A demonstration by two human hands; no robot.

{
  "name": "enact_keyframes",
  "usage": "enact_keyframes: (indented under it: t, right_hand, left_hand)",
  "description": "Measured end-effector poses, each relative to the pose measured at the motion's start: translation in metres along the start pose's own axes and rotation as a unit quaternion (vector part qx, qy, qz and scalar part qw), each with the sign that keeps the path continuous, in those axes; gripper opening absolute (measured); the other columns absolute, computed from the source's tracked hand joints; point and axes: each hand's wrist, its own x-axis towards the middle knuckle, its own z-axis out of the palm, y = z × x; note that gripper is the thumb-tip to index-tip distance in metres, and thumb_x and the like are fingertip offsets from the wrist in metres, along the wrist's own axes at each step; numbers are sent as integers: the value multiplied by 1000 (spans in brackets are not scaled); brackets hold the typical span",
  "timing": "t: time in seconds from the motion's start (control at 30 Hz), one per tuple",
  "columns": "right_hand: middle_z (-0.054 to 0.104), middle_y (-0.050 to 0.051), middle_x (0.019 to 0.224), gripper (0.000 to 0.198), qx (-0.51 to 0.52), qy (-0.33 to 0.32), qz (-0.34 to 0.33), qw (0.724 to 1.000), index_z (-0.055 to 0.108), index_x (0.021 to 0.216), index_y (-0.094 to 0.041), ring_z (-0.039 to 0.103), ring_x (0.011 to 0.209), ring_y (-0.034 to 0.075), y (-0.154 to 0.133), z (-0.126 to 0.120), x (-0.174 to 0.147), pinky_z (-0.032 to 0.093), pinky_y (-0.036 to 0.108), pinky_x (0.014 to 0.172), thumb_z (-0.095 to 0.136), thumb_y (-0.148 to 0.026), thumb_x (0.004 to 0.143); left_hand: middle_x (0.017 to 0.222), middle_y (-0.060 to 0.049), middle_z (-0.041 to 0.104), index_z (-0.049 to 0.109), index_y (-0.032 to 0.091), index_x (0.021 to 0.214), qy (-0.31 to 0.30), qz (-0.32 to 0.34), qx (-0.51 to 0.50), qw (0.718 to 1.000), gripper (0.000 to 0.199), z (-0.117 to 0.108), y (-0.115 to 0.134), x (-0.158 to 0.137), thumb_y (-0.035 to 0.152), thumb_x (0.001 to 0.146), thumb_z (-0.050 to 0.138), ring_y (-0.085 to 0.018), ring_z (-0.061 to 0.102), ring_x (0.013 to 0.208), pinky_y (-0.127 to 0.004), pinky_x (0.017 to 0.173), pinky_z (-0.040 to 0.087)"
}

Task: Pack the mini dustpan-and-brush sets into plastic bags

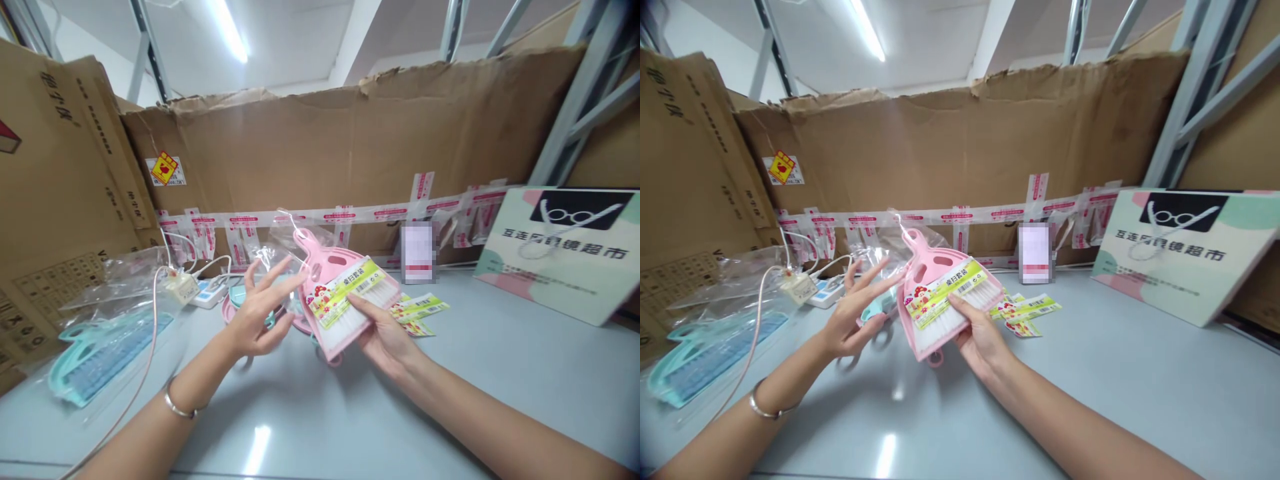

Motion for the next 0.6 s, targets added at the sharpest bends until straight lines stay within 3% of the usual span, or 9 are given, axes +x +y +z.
enact_keyframes:
  t: [0.07,0.13,0.17,0.2,0.27,0.33,0.4,0.5,0.6]
  right_hand:
    - [68,6,103,39,-3,5,3,1000,58,109,-19,64,91,21,1,-1,-1,54,36,77,63,-9,71]
    - [67,6,103,39,-2,10,-4,1000,58,108,-19,64,91,20,2,-1,-1,55,35,76,63,-9,71]
    - [67,5,104,39,-1,10,-9,1000,58,108,-19,64,91,20,2,-2,-2,55,34,76,63,-9,71]
    - [67,5,104,40,-2,10,-13,1000,58,109,-19,64,91,20,3,-2,-1,55,34,75,63,-8,71]
    - [68,5,102,41,-9,13,-15,1000,57,109,-19,64,88,19,4,-2,-1,55,33,74,64,-8,70]
    - [69,5,98,41,-20,18,-14,1000,57,108,-18,65,84,19,5,-2,0,56,32,71,64,-7,69]
    - [70,5,93,41,-27,20,-12,999,58,107,-17,66,81,19,7,-3,1,56,32,68,65,-7,68]
    - [70,5,90,40,-36,12,-15,999,58,104,-16,66,78,19,11,-4,0,56,30,65,67,-8,66]
    - [71,4,86,38,-59,-16,-2,998,59,101,-16,66,73,20,15,-6,-1,56,29,57,70,-11,64]
  left_hand:
    - [131,-8,48,37,23,130,102,-57,-3,993,49,2,2,1,20,81,42,-26,25,132,-52,107,3]
    - [137,-7,40,37,23,128,226,-136,-14,964,45,4,-1,3,22,83,42,-25,22,133,-49,108,9]
    - [139,-8,37,36,23,128,259,-177,-23,949,44,5,-3,3,23,84,43,-24,23,133,-47,108,14]
    - [139,-9,35,35,23,128,259,-213,-28,942,45,6,-4,3,25,85,44,-24,24,132,-47,107,18]
    - [139,-11,34,36,24,127,187,-251,-6,950,48,8,-7,3,32,82,50,-28,25,131,-50,105,20]
    - [139,-12,34,40,24,124,92,-241,49,965,55,10,-6,3,40,75,60,-33,22,131,-56,103,15]
    - [140,-14,32,40,23,123,39,-210,65,975,62,14,-3,2,42,69,65,-34,22,131,-56,103,17]
    - [136,-15,37,36,21,125,32,-186,-2,982,55,21,1,0,33,77,59,-28,32,127,-48,102,29]
    - [134,-16,38,33,19,127,36,-116,-60,991,51,27,2,-3,22,80,53,-26,33,127,-45,103,31]
